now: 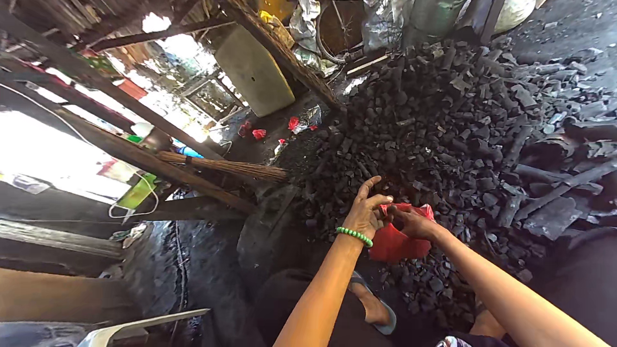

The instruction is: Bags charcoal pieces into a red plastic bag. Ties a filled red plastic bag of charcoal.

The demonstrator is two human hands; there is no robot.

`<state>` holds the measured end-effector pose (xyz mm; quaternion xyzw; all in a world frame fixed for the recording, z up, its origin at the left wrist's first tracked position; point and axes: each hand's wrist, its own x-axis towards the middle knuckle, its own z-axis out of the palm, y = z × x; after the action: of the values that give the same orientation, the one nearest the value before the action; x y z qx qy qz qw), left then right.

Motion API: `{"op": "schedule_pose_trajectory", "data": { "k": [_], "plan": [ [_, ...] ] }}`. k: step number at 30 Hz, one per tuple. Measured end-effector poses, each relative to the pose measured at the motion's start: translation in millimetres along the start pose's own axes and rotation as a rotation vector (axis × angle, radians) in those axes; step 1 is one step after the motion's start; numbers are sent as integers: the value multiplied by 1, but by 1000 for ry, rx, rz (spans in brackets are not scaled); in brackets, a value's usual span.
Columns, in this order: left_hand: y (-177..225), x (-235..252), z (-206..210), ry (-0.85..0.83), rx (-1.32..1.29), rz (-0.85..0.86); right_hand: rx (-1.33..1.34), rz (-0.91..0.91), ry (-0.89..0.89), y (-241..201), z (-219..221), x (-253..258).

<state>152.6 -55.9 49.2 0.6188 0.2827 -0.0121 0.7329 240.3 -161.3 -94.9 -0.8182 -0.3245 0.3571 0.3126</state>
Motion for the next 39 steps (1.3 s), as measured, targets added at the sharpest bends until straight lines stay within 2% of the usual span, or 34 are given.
{"op": "schedule_pose_trajectory", "data": {
  "k": [2,3,5,7,8,9,10,12,14,16,19,25,28,29,31,33,35,37,39],
  "plan": [
    [5,-3,-23,17,40,8,-118,-49,-21,0,3,11],
    [8,-4,-37,31,69,21,-87,-134,-4,1,2,16],
    [11,-5,-69,71,98,66,245,-316,84,-3,-8,13],
    [11,-4,-99,111,62,116,715,-326,214,1,-11,16],
    [9,-4,-111,127,28,138,855,-280,288,10,-4,22],
    [9,-4,-119,140,-10,155,831,-210,336,25,6,29],
    [10,-3,-123,142,-46,167,660,-129,310,44,18,36],
    [14,-4,-125,113,-62,184,196,64,66,74,58,45],
    [21,-5,-122,49,-29,215,-81,216,-162,84,110,44],
    [26,-5,-124,14,25,256,-211,258,-255,80,155,39],
    [28,-9,-134,45,52,279,-353,177,-308,81,196,32],
    [20,-7,-152,137,41,217,-382,18,-389,108,153,30],
    [16,-2,-152,125,12,186,-288,67,-331,114,137,37],
    [14,0,-150,112,15,186,-210,95,-284,116,130,39],
    [11,4,-143,82,39,185,113,107,-96,117,111,39],
    [6,8,-135,25,89,179,594,72,103,111,84,33],
    [0,12,-128,-62,162,179,1063,10,176,100,52,25],
    [-4,16,-119,-147,223,169,1312,-265,55,90,19,17],
    [-5,17,-110,-216,249,161,1194,-521,-110,66,-7,15]
  ]
}}
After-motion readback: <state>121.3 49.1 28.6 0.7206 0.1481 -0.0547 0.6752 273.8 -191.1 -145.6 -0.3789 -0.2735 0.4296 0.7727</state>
